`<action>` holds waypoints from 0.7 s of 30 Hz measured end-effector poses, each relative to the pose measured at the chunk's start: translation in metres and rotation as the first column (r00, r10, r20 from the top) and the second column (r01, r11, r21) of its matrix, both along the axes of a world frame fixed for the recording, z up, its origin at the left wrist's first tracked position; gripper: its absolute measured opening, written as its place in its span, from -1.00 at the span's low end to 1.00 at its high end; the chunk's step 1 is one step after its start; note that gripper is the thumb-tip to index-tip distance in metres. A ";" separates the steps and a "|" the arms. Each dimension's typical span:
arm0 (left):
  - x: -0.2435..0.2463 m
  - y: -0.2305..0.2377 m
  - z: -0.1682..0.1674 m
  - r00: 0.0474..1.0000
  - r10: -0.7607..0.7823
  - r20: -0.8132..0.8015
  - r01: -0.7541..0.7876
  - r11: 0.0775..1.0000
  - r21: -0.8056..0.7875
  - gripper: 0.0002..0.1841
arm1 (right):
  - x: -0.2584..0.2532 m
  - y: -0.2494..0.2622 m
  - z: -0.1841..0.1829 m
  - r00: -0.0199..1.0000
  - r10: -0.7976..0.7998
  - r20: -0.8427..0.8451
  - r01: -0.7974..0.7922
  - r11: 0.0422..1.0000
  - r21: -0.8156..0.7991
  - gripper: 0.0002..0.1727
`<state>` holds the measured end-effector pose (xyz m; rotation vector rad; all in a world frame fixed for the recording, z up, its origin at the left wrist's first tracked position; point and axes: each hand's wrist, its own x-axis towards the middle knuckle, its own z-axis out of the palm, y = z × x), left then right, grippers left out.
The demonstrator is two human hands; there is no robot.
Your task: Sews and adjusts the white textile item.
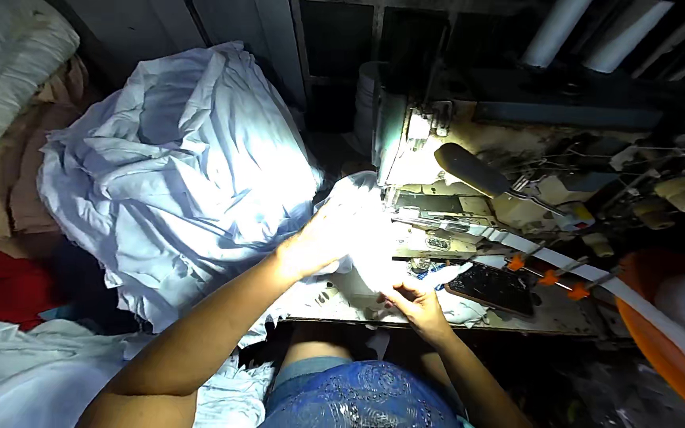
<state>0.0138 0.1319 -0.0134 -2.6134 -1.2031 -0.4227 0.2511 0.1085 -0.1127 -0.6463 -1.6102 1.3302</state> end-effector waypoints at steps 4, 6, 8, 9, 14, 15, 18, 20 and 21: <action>0.000 0.029 0.012 0.993 0.091 -0.071 -0.094 0.995 -0.038 -0.63 | -0.009 0.025 0.008 1.000 -0.009 0.004 0.008 0.999 0.033 -0.85; 0.003 0.029 0.016 0.983 0.183 0.003 -0.183 0.983 0.005 -0.64 | -0.012 0.034 0.012 1.000 -0.014 -0.007 0.014 1.000 0.021 -0.84; 0.006 0.020 0.015 0.959 0.193 0.207 -0.215 0.972 0.090 -0.70 | -0.014 0.039 0.015 0.999 -0.003 -0.034 0.004 1.000 0.016 -0.84; 0.005 0.014 0.013 0.946 0.162 0.282 -0.206 0.969 0.134 -0.70 | -0.015 0.040 0.017 0.999 0.007 -0.046 -0.007 1.000 0.014 -0.85; -0.025 -0.012 -0.009 0.896 0.173 0.410 -0.152 0.985 -0.084 -0.02 | -0.015 0.042 0.027 0.997 0.046 -0.067 -0.047 0.999 -0.011 -0.88; -0.033 -0.018 -0.015 0.886 0.220 0.407 -0.173 0.974 -0.149 0.16 | -0.015 0.042 0.030 0.997 0.043 -0.062 -0.044 0.999 -0.008 -0.89; -0.045 -0.032 -0.037 0.837 0.474 0.273 -0.352 0.849 -0.394 0.48 | -0.017 0.047 0.038 1.000 0.026 -0.003 -0.026 0.999 0.042 -0.93; -0.042 -0.036 -0.044 0.783 0.580 0.225 -0.433 0.768 -0.471 0.28 | -0.020 0.050 0.042 0.999 0.015 0.043 -0.018 0.997 0.068 -0.92; -0.040 -0.037 -0.045 0.765 0.584 0.272 -0.458 0.790 -0.408 0.09 | -0.021 0.052 0.045 0.997 0.013 0.075 -0.018 0.997 0.070 -0.91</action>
